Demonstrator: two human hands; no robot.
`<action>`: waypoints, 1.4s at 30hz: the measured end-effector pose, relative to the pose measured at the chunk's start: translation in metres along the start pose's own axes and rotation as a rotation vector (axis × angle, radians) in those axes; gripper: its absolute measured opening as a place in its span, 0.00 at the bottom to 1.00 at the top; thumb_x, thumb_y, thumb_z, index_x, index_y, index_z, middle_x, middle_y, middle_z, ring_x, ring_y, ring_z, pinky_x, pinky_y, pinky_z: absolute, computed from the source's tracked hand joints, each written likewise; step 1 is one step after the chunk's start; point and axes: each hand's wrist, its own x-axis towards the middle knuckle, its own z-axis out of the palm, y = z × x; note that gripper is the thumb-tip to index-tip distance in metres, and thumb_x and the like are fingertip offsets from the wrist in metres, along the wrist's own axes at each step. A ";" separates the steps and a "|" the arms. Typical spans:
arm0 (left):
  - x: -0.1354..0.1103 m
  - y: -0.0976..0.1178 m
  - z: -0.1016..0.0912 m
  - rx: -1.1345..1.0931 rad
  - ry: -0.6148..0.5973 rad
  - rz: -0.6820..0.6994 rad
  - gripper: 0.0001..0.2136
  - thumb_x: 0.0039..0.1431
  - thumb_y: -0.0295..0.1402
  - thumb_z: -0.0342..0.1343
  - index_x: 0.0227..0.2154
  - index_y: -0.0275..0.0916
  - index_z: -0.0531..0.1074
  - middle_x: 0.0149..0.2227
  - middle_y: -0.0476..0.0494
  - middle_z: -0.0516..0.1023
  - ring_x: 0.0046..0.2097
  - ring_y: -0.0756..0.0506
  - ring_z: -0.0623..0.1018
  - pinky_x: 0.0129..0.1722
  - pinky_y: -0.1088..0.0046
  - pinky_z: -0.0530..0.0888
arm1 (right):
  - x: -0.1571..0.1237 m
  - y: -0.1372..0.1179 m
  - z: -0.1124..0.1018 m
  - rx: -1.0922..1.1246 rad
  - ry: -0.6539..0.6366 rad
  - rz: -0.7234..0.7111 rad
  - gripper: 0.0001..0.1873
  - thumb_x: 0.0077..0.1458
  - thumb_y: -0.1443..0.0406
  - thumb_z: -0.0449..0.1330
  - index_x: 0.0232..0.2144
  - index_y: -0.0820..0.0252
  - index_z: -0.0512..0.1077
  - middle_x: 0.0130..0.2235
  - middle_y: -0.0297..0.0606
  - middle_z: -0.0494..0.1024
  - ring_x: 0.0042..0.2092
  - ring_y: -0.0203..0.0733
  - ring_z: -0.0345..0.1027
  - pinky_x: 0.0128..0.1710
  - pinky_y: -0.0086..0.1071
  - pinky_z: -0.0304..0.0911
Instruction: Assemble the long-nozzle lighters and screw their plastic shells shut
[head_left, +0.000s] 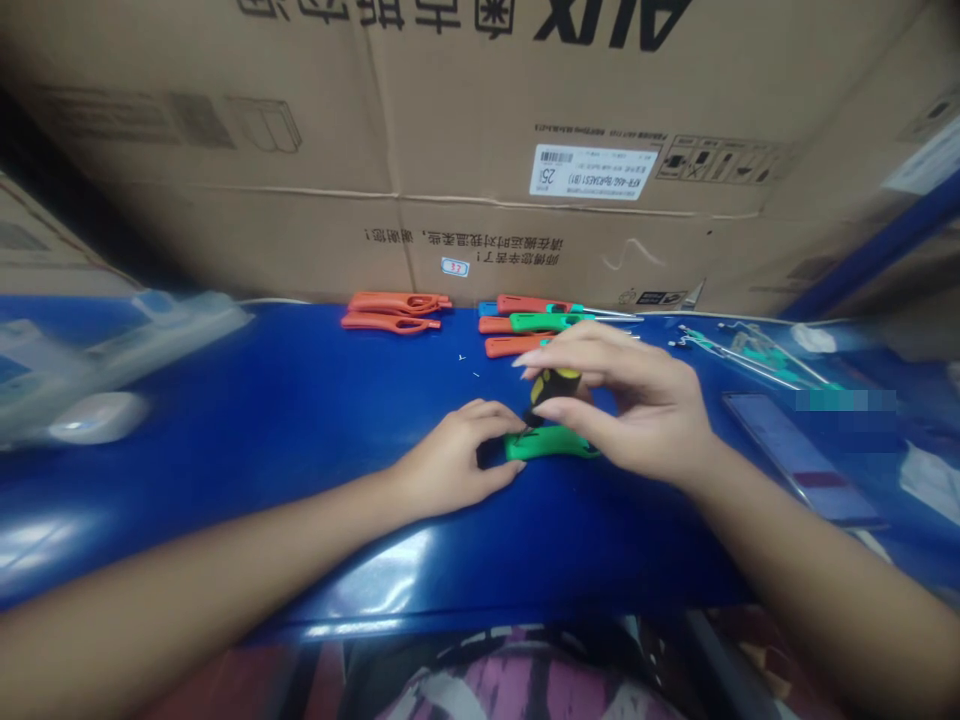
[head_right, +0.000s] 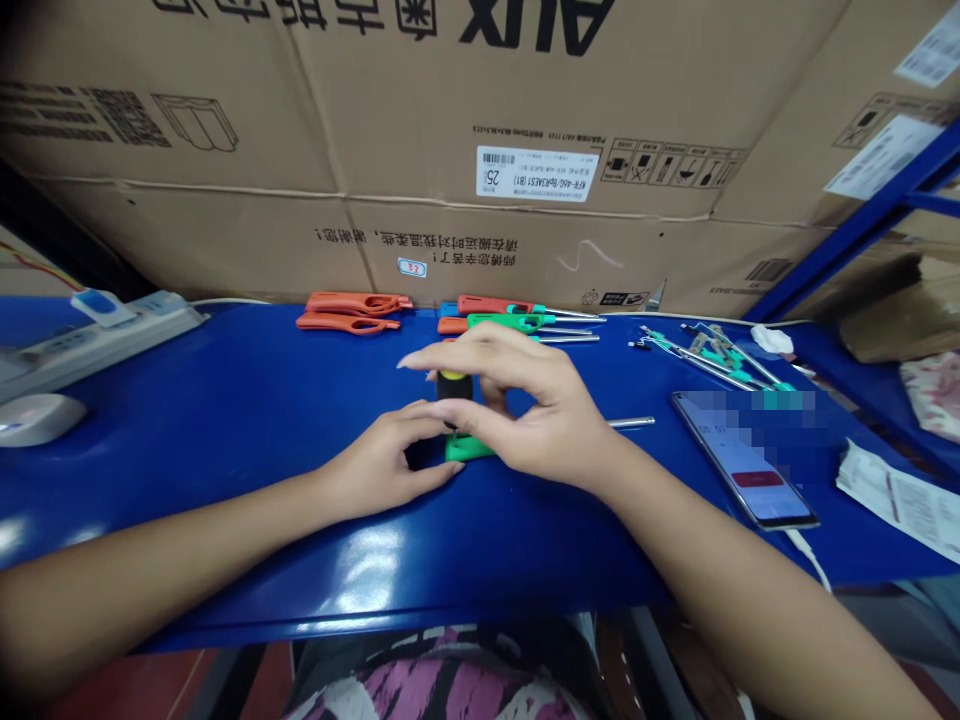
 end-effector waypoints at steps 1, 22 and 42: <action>0.000 0.000 0.000 0.000 0.003 0.004 0.14 0.57 0.29 0.62 0.48 0.38 0.76 0.49 0.41 0.79 0.51 0.42 0.76 0.55 0.62 0.73 | 0.000 0.002 0.001 -0.064 0.069 -0.058 0.14 0.56 0.64 0.66 0.47 0.53 0.77 0.38 0.38 0.79 0.35 0.39 0.71 0.29 0.31 0.70; 0.000 0.001 -0.001 -0.025 -0.012 -0.009 0.15 0.58 0.29 0.61 0.49 0.38 0.76 0.47 0.41 0.78 0.50 0.43 0.76 0.54 0.60 0.73 | -0.001 0.018 0.005 0.228 0.056 0.114 0.15 0.61 0.62 0.62 0.50 0.54 0.75 0.42 0.37 0.80 0.30 0.33 0.69 0.24 0.26 0.67; 0.001 0.002 -0.001 -0.005 -0.002 -0.014 0.15 0.58 0.29 0.62 0.49 0.38 0.76 0.46 0.41 0.79 0.49 0.42 0.77 0.53 0.61 0.74 | -0.002 0.007 0.004 0.162 -0.052 0.091 0.19 0.66 0.63 0.54 0.58 0.54 0.70 0.44 0.40 0.79 0.31 0.35 0.70 0.29 0.31 0.69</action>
